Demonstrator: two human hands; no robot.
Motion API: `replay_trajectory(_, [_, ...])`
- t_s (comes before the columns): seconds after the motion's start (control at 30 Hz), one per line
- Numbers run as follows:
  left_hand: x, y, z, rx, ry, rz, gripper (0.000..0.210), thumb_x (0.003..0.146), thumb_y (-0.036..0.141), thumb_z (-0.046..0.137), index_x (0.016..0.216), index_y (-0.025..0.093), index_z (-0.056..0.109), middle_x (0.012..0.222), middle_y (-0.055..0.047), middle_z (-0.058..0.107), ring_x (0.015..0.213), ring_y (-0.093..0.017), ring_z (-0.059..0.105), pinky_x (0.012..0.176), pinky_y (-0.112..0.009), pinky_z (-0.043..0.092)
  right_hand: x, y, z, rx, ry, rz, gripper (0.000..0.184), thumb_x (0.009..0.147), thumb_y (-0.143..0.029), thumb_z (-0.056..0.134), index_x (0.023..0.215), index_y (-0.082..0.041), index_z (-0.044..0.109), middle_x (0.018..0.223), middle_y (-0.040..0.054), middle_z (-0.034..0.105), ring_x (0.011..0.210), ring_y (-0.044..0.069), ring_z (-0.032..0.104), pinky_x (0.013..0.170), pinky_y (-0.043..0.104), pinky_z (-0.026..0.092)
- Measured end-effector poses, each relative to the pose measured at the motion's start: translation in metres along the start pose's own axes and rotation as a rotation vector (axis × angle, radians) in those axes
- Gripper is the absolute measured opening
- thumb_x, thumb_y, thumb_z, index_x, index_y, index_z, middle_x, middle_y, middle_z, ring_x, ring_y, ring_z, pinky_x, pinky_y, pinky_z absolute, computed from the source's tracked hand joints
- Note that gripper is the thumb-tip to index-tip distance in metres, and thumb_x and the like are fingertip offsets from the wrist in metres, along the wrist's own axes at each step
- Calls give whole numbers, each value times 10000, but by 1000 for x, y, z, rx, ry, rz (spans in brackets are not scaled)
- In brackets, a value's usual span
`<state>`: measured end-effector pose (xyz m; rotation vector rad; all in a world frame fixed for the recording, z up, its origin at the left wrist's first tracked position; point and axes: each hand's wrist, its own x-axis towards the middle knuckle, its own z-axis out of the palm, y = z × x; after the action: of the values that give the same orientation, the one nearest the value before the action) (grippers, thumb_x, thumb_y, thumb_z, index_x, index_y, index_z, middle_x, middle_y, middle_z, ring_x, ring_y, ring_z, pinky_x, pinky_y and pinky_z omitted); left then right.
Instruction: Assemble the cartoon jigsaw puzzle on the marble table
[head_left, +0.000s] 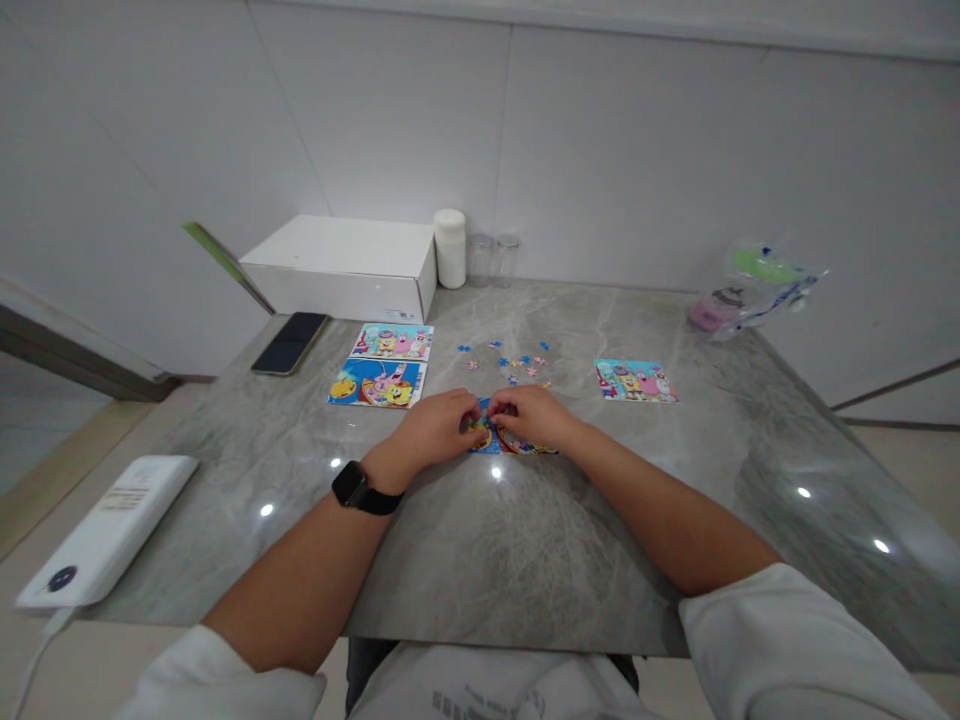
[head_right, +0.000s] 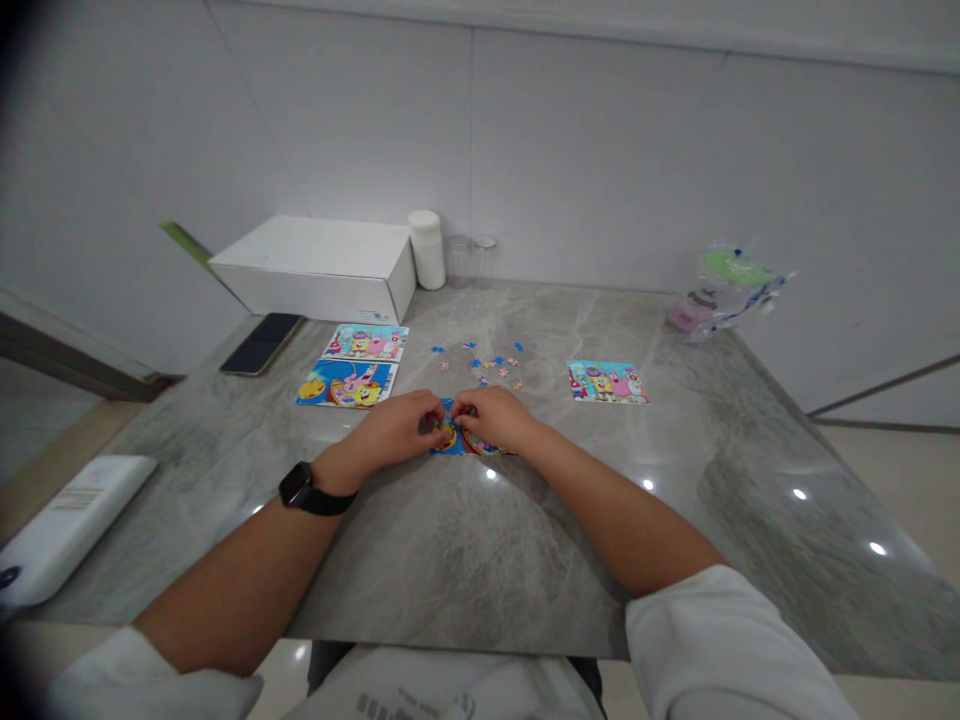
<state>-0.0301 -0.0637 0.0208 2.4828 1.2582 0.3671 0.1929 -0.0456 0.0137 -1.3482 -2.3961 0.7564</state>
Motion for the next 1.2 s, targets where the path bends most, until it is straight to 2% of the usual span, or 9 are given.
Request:
replay_trajectory(0.27, [0,-1,6,55,-24,23,207,911,403,743,976,213,692,965,-42,696,871,-223,657,720,-323,444,1,0,4,-19,-9,6,133,897,-136,727,941,-233,808,833,-7,768,776,143,661,740,252,419])
replay_trajectory(0.57, [0,0,6,49,-26,35,199,936,398,712,1042,230,708,1003,-46,709,899,-219,657,748,-318,460,1,4,8,-197,-4,-26,118,910,-191,733,991,-223,813,955,51,754,925,191,658,830,287,442])
replay_trajectory(0.73, [-1,-2,7,53,-32,56,222,956,397,699,1124,257,732,1033,-42,706,929,-216,669,767,-313,478,0,2,11,-221,-10,-14,114,921,-200,728,995,-223,812,976,55,745,930,192,657,834,291,447])
replay_trajectory(1.07, [-1,-4,8,26,-43,48,180,947,405,709,1039,261,765,1012,-35,692,910,-202,680,766,-309,493,0,5,3,-174,55,18,78,930,-195,736,995,-205,779,969,48,732,920,179,649,832,281,435])
replay_trajectory(1.2, [0,-3,8,21,-45,72,158,953,382,682,1000,251,757,984,-42,691,925,-208,681,784,-309,503,0,5,5,-171,11,-5,68,912,-187,747,972,-205,774,943,45,726,911,186,646,820,286,431])
